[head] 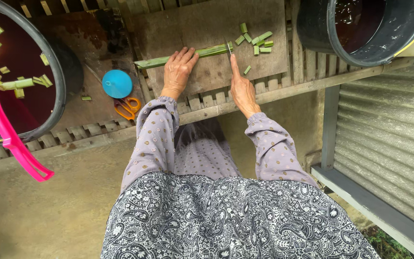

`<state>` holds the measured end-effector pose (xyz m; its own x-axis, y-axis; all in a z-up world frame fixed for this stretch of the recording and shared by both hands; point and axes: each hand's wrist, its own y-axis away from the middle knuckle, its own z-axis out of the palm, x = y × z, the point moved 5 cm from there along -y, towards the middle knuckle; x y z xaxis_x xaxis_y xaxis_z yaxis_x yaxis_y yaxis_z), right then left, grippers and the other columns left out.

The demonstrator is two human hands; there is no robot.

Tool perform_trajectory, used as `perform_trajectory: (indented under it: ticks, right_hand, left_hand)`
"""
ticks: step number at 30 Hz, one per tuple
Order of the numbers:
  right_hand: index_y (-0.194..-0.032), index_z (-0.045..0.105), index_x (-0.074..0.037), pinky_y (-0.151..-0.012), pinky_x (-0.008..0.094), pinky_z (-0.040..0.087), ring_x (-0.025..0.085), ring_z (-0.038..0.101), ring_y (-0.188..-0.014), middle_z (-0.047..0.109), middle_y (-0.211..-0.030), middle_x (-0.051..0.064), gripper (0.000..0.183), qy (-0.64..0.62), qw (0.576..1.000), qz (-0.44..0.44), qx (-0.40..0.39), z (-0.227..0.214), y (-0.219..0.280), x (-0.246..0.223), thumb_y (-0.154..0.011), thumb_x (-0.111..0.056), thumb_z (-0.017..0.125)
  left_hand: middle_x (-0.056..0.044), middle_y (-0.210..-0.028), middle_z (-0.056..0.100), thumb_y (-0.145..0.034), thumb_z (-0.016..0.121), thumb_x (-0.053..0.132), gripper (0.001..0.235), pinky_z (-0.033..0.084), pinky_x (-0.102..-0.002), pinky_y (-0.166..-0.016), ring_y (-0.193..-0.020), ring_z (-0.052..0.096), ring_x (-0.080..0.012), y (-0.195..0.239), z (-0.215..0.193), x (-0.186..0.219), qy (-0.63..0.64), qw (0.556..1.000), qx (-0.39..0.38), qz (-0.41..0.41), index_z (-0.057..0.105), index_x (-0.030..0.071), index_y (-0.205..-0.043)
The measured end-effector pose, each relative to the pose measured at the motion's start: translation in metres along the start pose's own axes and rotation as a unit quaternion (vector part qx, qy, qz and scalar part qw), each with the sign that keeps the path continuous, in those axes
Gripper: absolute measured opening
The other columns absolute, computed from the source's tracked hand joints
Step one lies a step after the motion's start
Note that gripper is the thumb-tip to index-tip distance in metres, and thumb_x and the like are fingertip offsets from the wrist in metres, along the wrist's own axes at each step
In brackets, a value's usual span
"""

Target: The person chops green stalks into small pieces on a wooden board using a knife. They then scoop the chopped pieces into a bucket and transfer them into plastic bottles using a funnel.

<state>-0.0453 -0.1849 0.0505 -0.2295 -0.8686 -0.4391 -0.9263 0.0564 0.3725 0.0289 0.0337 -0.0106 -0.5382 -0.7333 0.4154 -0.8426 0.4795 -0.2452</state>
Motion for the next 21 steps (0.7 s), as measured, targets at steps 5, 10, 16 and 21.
perform_trajectory:
  ticks: [5,10,16,21]
  right_hand:
    - [-0.166,0.001,-0.028,-0.069,0.056,0.051,0.044,0.068,-0.071,0.068,-0.078,0.025,0.095,0.061,0.997,0.029,-0.039,0.008,-0.012,0.002,-0.089,0.003,0.048]
    - [-0.165,-0.001,-0.027,-0.076,0.059,0.051,0.051,0.068,-0.080,0.069,-0.083,0.032,0.098,0.070,0.996,0.028,-0.057,0.010,-0.021,0.003,-0.086,0.005,0.048]
    - [-0.166,-0.004,-0.027,-0.073,0.060,0.050,0.049,0.068,-0.075,0.069,-0.080,0.031,0.101,0.077,0.994,0.046,-0.055,0.025,-0.020,0.008,-0.086,0.007,0.049]
    - [-0.166,-0.007,-0.025,-0.065,0.058,0.051,0.045,0.068,-0.068,0.069,-0.076,0.028,0.104,0.079,0.996,0.038,-0.035,0.040,-0.020,0.014,-0.086,0.010,0.050]
  left_hand:
    - [-0.007,-0.142,0.065,-0.091,0.063,0.006,0.039,0.045,-0.043,-0.111,-0.133,0.059,-0.0265,0.000,0.001,-0.001,0.003,1.000,0.000,-0.002,0.071,0.013,-0.128]
    - [-0.007,-0.141,0.065,-0.090,0.062,0.005,0.040,0.046,-0.042,-0.111,-0.132,0.059,-0.0265,-0.003,-0.006,0.000,0.013,1.000,-0.002,0.003,0.071,0.012,-0.128]
    - [-0.007,-0.141,0.065,-0.089,0.063,0.006,0.040,0.047,-0.042,-0.110,-0.131,0.060,-0.0263,-0.005,-0.011,0.000,0.018,1.000,-0.006,0.005,0.071,0.012,-0.128]
    - [-0.006,-0.141,0.065,-0.089,0.064,0.007,0.040,0.047,-0.041,-0.110,-0.132,0.060,-0.0255,-0.004,-0.013,0.000,0.010,1.000,-0.006,0.008,0.071,0.013,-0.127]
